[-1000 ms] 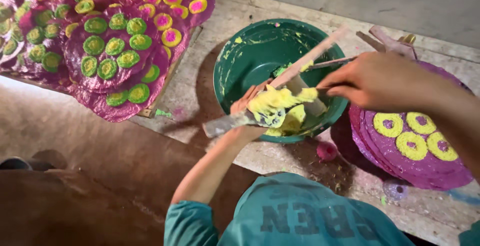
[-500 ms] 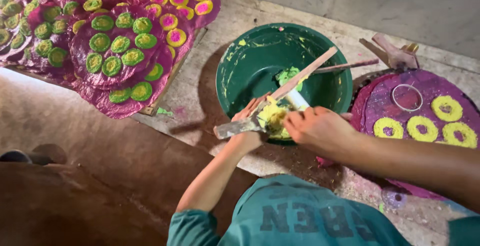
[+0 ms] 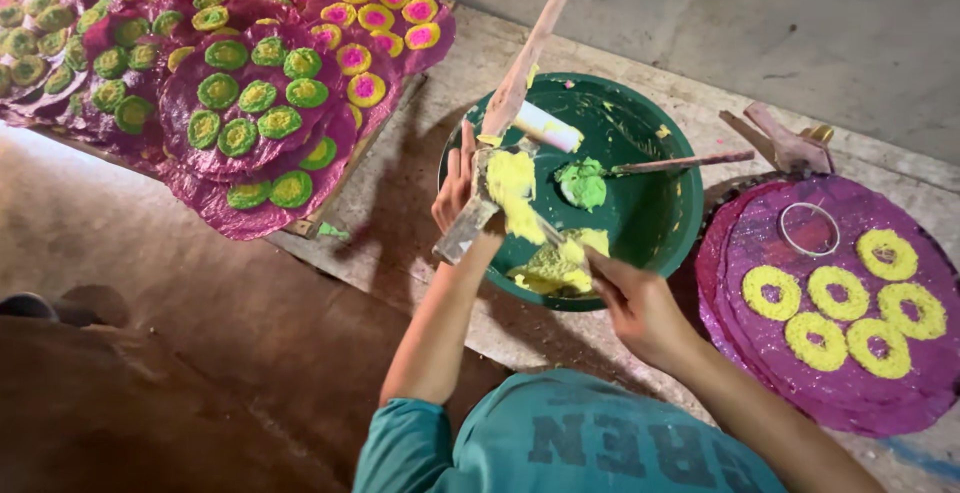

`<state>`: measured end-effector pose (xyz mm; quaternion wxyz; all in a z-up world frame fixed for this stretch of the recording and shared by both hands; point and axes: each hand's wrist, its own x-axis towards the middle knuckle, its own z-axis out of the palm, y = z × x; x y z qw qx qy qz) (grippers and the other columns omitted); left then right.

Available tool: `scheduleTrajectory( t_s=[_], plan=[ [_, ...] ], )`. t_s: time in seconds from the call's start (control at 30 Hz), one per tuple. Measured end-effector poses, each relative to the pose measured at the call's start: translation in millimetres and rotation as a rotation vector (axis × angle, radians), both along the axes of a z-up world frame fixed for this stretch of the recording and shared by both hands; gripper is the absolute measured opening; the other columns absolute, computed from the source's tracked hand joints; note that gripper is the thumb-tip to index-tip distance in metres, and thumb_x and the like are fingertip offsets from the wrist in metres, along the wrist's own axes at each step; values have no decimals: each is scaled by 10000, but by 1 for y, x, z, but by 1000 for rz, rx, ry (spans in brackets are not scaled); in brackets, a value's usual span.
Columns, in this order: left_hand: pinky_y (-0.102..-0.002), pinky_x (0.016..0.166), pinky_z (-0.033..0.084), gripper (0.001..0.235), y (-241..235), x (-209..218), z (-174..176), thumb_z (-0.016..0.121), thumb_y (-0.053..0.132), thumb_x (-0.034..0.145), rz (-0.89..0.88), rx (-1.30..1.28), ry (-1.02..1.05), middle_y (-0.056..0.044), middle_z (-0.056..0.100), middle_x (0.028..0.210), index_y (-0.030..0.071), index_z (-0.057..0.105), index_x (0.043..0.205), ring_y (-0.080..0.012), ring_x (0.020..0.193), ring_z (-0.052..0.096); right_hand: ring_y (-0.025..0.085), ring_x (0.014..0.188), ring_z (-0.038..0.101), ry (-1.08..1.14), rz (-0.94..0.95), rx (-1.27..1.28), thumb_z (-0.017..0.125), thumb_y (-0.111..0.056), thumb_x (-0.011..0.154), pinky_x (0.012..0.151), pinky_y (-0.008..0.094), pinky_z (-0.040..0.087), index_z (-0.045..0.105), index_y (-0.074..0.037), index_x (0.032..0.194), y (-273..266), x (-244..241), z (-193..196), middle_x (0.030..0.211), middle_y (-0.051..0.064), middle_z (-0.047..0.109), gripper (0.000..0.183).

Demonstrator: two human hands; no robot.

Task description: The person assembles colorful circular cake pieces onto a pink glittery tray, then uses a manual press tool to form yellow dough rings onto another tray. The person stacks the trays and places them into a large metal steamer.

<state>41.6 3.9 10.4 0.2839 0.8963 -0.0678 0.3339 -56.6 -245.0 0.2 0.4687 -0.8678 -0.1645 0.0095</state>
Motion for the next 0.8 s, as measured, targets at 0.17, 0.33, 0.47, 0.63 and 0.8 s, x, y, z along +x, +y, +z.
scheduleTrajectory(
  t_s=[0.17, 0.33, 0.47, 0.63, 0.8],
  plan=[
    [-387, 777, 583, 539, -15, 1, 10, 770, 298, 756, 47, 163, -82, -265, 452, 1549, 119, 595, 1234, -366, 1055, 632, 404, 880, 726, 317, -211, 10, 550, -44, 1044, 782, 395, 555, 582, -73, 1548, -29, 28, 16, 1160, 228, 769, 505],
    [-405, 759, 584, 979, -27, 10, 7, 738, 323, 887, 49, -80, 295, -230, 564, 1261, -49, 226, 1634, -338, 1043, 614, 215, 1048, 736, -12, -111, -26, 607, -57, 986, 869, 342, 564, 583, 7, 1409, -1, 30, 8, 1244, 182, 715, 428],
    [-401, 904, 515, 1036, -20, 25, -17, 748, 361, 885, -13, -150, 354, -208, 557, 1276, -27, 128, 1618, -325, 1091, 603, 224, 1056, 751, -59, 29, -41, 617, -61, 952, 872, 327, 569, 605, 8, 1393, -11, 13, -13, 1207, 201, 737, 446],
    [-343, 1171, 398, 1031, -31, 33, -38, 769, 288, 924, -392, -694, 171, -148, 526, 1519, 67, 82, 1660, -289, 1347, 564, 258, 1011, 739, -19, -186, 100, 584, -88, 998, 858, 327, 578, 571, -8, 1436, -9, 19, -14, 1250, 196, 734, 446],
    [-393, 1020, 463, 788, -19, 20, -10, 813, 280, 804, -155, -64, 125, -217, 255, 1657, 123, 383, 1446, -351, 1274, 497, 277, 1093, 734, -100, -124, -71, 665, -85, 957, 943, 389, 580, 656, -53, 1349, -25, 26, 30, 1297, 182, 709, 394]
  ],
)
